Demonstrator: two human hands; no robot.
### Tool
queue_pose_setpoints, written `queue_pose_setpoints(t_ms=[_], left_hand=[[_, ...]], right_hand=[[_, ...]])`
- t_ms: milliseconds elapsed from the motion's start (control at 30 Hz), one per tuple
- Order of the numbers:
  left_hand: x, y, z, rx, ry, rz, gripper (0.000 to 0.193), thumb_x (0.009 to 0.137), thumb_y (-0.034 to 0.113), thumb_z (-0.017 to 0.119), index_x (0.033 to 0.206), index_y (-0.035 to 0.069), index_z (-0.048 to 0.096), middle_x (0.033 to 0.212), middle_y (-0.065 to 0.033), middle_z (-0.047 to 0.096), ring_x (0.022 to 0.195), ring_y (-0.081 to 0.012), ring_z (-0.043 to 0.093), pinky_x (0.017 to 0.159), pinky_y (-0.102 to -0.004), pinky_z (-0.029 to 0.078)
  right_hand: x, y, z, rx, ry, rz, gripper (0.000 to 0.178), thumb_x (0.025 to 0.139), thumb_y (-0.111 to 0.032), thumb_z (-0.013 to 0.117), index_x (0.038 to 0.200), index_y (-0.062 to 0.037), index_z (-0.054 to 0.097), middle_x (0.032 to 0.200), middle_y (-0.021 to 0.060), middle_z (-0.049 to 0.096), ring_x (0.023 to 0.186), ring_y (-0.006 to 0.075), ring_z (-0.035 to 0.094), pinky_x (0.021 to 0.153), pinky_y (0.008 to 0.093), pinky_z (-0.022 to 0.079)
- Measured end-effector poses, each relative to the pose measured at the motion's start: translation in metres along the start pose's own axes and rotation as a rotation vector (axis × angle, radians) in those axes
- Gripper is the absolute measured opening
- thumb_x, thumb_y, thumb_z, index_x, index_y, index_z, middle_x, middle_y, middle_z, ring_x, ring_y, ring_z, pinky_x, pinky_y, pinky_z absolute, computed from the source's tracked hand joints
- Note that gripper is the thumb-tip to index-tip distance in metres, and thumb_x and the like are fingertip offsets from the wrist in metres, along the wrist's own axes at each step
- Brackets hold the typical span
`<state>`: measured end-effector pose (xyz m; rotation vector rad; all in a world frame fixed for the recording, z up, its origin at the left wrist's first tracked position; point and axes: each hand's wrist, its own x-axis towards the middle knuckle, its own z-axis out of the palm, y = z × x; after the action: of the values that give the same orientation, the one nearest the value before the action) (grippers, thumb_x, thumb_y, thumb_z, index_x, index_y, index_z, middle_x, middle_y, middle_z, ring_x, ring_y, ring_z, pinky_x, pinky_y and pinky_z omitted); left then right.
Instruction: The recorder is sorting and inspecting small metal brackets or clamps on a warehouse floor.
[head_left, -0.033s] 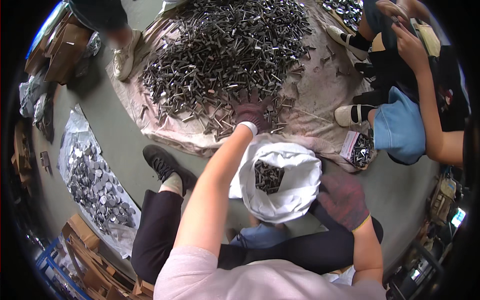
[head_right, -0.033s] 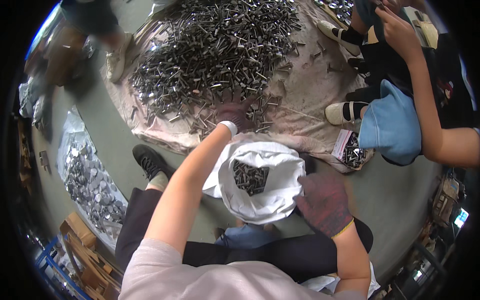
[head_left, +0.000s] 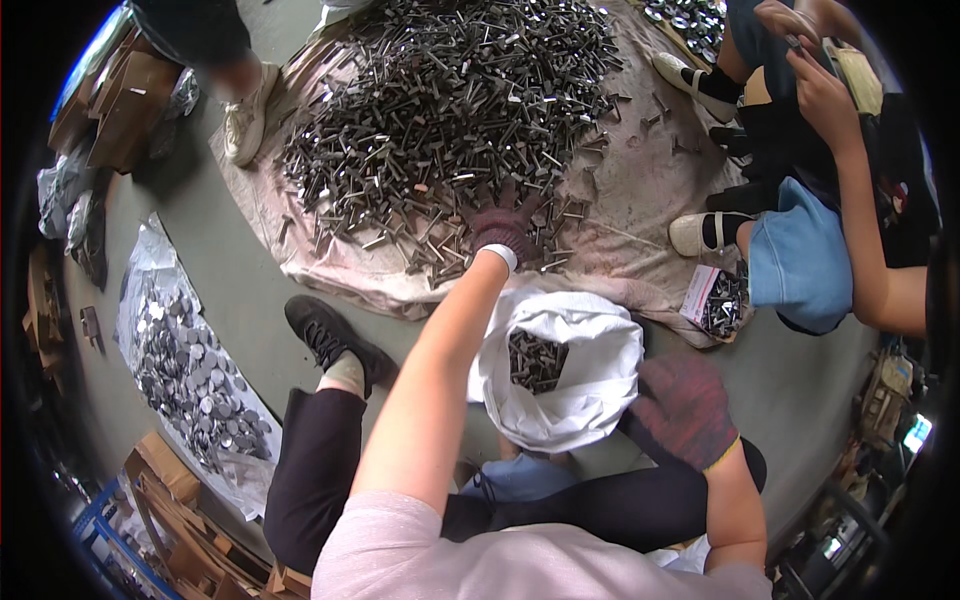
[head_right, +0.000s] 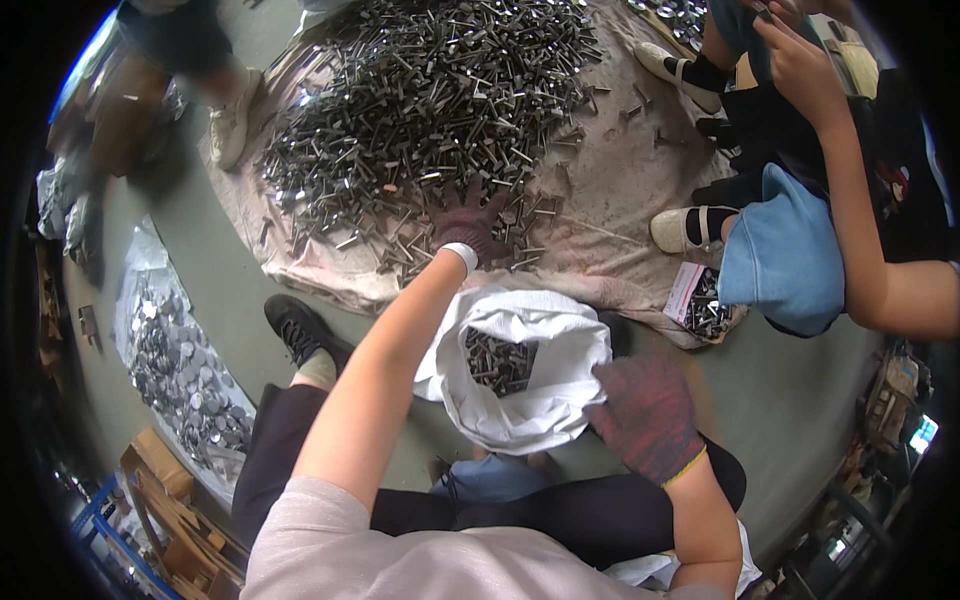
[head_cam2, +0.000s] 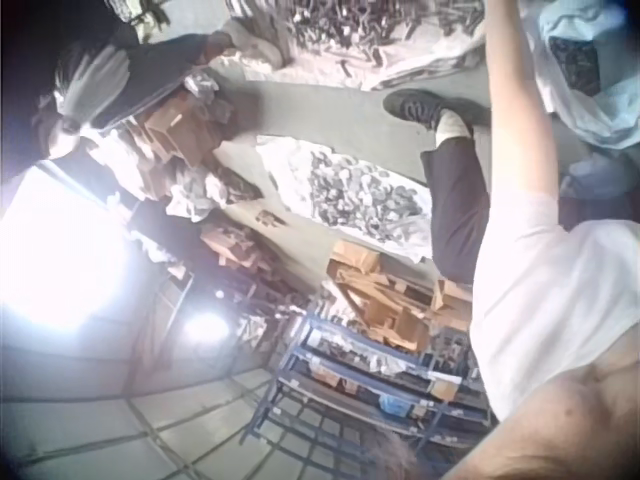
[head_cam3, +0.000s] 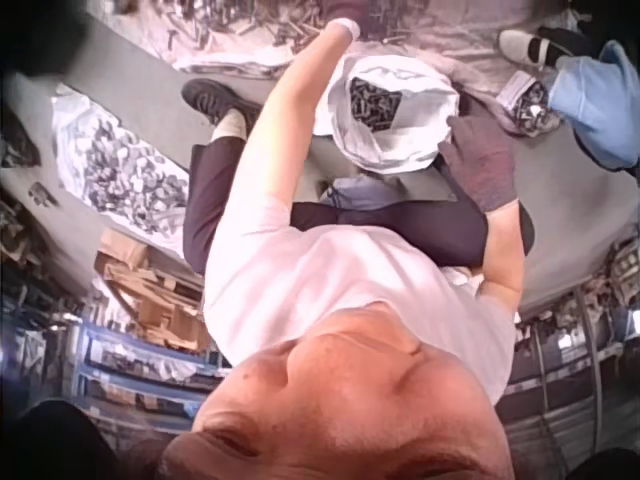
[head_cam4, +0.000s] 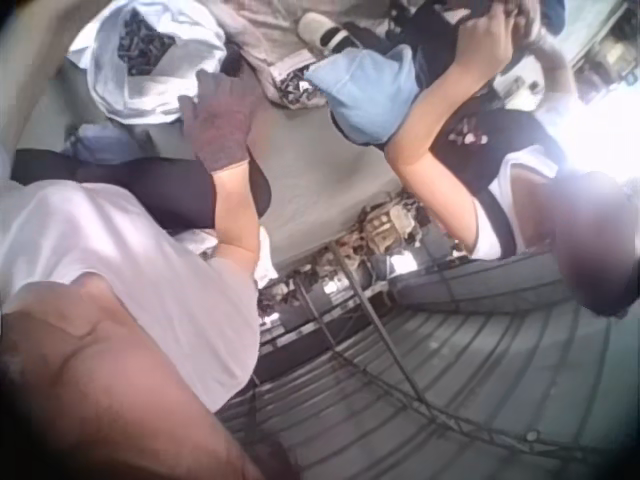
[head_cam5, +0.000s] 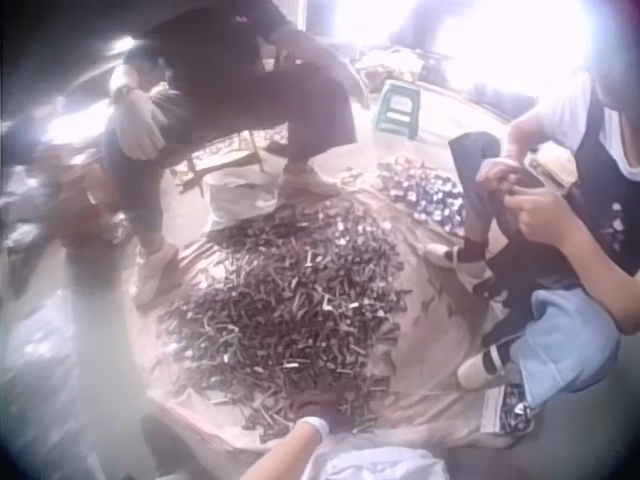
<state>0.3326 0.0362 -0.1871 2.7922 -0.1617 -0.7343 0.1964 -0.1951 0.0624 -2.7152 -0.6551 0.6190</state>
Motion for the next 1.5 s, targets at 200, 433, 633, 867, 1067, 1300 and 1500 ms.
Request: queue_pose_setpoints(t_ms=[200,433,633,867,1067,1300,1500], left_hand=[[0.013,-0.014,0.025,0.0,0.102,-0.031,0.075,0.074,0.055,0.075,0.14,0.034,0.048,0.158,-0.0123,0.033,0.146,-0.0507,0.018,0.113,-0.0692,0.022],[0.007,-0.01,0.011,0.01,-0.023,-0.044,0.052,0.078,0.043,0.075,0.124,0.026,0.058,0.136,-0.0141,0.05,0.129,-0.0468,0.044,0.091,-0.0547,0.052],[-0.022,0.001,0.013,-0.122,0.009,-0.108,0.073,0.079,0.055,0.07,0.143,0.027,0.047,0.142,-0.0173,0.044,0.133,-0.048,0.04,0.106,-0.0605,0.038],[-0.006,0.007,0.021,-0.177,-0.056,-0.178,0.059,0.078,0.035,0.073,0.134,0.027,0.055,0.137,-0.0157,0.047,0.128,-0.0438,0.048,0.101,-0.0608,0.042],[-0.002,-0.009,0.044,-0.157,0.019,-0.001,0.036,0.083,0.018,0.067,0.119,0.017,0.063,0.123,-0.0243,0.059,0.11,-0.044,0.063,0.089,-0.051,0.054],[0.009,-0.043,0.025,-0.383,0.034,-0.107,0.048,0.079,0.016,0.069,0.127,0.016,0.062,0.117,-0.022,0.065,0.11,-0.042,0.064,0.089,-0.0499,0.054],[-0.007,-0.146,0.058,-0.36,0.683,0.298,0.027,0.078,0.014,0.071,0.104,0.01,0.066,0.092,-0.0107,0.07,0.088,-0.0307,0.067,0.085,-0.0435,0.054]], right_hand=[[0.015,-0.008,-0.014,0.006,-0.141,-0.081,0.049,0.07,-0.025,0.077,0.112,-0.0051,0.061,0.101,0.0141,0.064,0.095,0.036,0.061,0.084,0.048,0.047],[0.012,-0.009,-0.017,-0.028,-0.091,-0.097,0.044,0.076,-0.03,0.074,0.111,-0.0073,0.061,0.1,0.0105,0.062,0.097,0.0302,0.059,0.087,0.0467,0.044],[0.01,-0.015,-0.021,-0.071,-0.111,-0.094,0.045,0.076,-0.034,0.075,0.111,-0.0093,0.062,0.097,0.0083,0.061,0.096,0.0297,0.058,0.086,0.0459,0.044],[-0.002,-0.003,-0.002,-0.175,-0.098,-0.133,0.046,0.077,-0.046,0.072,0.111,-0.0153,0.066,0.098,0.0081,0.065,0.095,0.0288,0.061,0.084,0.0448,0.045],[-0.004,-0.007,-0.008,-0.2,-0.243,-0.073,0.042,0.082,-0.048,0.068,0.111,-0.017,0.067,0.095,0.0088,0.068,0.093,0.029,0.064,0.081,0.0462,0.047],[-0.014,-0.012,-0.017,-0.131,-0.171,-0.071,0.039,0.085,-0.045,0.064,0.111,-0.0164,0.069,0.099,0.0101,0.071,0.096,0.0323,0.065,0.083,0.0464,0.052],[-0.016,-0.02,-0.017,-0.187,-0.212,-0.154,0.044,0.088,-0.049,0.062,0.117,-0.0164,0.068,0.104,0.0112,0.071,0.102,0.0324,0.065,0.087,0.0471,0.05]])
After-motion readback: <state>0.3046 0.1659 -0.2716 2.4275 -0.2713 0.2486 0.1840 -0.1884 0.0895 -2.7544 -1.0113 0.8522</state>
